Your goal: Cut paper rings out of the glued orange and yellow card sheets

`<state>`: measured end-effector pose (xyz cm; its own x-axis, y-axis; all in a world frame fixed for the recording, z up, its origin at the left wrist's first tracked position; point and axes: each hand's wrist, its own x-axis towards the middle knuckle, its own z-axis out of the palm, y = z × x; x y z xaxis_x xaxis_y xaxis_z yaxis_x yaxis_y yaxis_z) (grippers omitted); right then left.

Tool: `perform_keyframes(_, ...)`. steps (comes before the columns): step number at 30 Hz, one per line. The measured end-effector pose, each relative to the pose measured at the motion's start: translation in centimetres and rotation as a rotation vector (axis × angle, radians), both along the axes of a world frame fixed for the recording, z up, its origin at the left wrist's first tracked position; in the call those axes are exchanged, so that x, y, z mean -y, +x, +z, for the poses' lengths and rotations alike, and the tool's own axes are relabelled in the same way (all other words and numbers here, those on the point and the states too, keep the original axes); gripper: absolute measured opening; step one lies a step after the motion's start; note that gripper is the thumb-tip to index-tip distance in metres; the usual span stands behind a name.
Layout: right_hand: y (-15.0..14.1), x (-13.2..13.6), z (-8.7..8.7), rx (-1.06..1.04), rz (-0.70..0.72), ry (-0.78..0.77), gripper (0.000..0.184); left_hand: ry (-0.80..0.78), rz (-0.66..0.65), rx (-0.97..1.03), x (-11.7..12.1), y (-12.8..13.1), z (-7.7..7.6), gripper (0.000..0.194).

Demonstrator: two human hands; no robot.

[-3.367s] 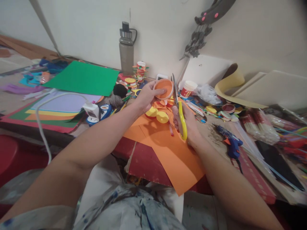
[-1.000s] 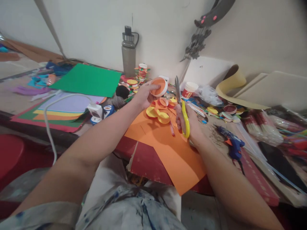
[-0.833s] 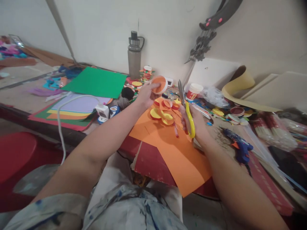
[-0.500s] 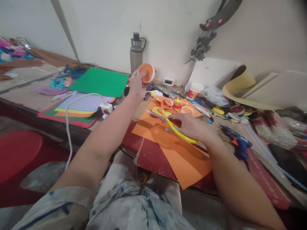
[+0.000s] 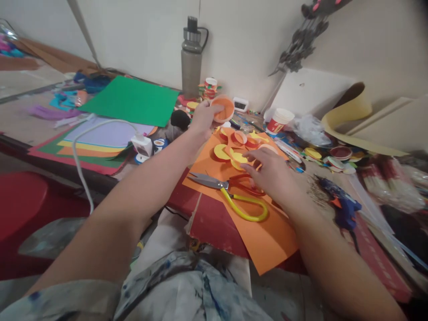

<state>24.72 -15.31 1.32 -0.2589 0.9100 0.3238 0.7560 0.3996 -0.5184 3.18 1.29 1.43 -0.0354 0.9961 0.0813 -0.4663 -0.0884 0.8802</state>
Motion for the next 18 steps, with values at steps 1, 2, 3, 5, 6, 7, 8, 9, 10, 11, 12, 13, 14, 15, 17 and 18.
perform_keyframes(1, 0.2, -0.7, -0.8, 0.032, -0.029, 0.039, 0.02, -0.007, -0.016, 0.006, 0.1, 0.2, -0.2, 0.031)
perform_keyframes(2, 0.3, -1.4, -1.5, 0.062, -0.039, 0.051, 0.023, -0.013, -0.032, 0.011, 0.1, 0.4, -0.4, 0.031)
perform_keyframes(3, 0.5, -1.9, -2.0, 0.086, -0.046, 0.044, 0.023, -0.019, -0.045, 0.012, 0.2, 0.5, -0.5, 0.031)
perform_keyframes(5, 0.5, -2.4, -2.6, 0.115, -0.053, 0.018, 0.018, -0.028, -0.064, 0.005, 0.5, 0.8, -0.6, 0.032)
perform_keyframes(6, 0.5, -2.5, -2.6, 0.118, -0.052, -0.001, 0.015, -0.033, -0.068, -0.001, 0.6, 0.9, -0.6, 0.032)
perform_keyframes(7, 0.4, -2.4, -2.5, 0.117, -0.047, -0.019, 0.011, -0.035, -0.07, -0.007, 0.7, 0.9, -0.5, 0.032)
perform_keyframes(8, 0.2, -2.4, -2.4, 0.113, -0.04, -0.037, 0.009, -0.033, -0.073, -0.012, 0.8, 0.9, -0.5, 0.032)
perform_keyframes(9, 0.1, -2.3, -2.2, 0.108, -0.032, -0.056, 0.007, -0.029, -0.075, -0.018, 0.9, 1.0, -0.4, 0.032)
perform_keyframes(10, 0.0, -2.2, -2.1, 0.101, -0.03, -0.069, 0.007, -0.027, -0.076, -0.024, 0.9, 1.0, -0.4, 0.033)
perform_keyframes(11, -0.1, -2.2, -1.9, 0.092, -0.035, -0.074, 0.009, -0.024, -0.078, -0.029, 0.9, 1.0, -0.4, 0.033)
perform_keyframes(12, -0.1, -2.2, -1.8, 0.083, -0.046, -0.07, 0.01, -0.02, -0.079, -0.032, 0.8, 1.0, -0.5, 0.034)
perform_keyframes(13, 0.0, -2.3, -1.7, 0.072, -0.064, -0.057, 0.012, -0.018, -0.078, -0.032, 0.7, 1.0, -0.6, 0.035)
perform_keyframes(14, 0.1, -2.4, -1.7, 0.06, -0.091, -0.034, 0.013, -0.017, -0.072, -0.028, 0.5, 1.0, -0.8, 0.036)
perform_keyframes(15, 0.3, -2.4, -1.6, 0.045, -0.12, -0.007, 0.014, -0.014, -0.066, -0.019, 0.3, 1.0, -1.0, 0.037)
perform_keyframes(17, 0.8, -2.6, -1.3, 0.015, -0.174, 0.039, 0.013, 0.005, -0.081, 0.005, -0.2, 1.0, -1.4, 0.039)
perform_keyframes(18, 1.0, -2.6, -1.1, 0.001, -0.191, 0.046, 0.013, 0.017, -0.098, 0.017, -0.4, 1.0, -1.6, 0.039)
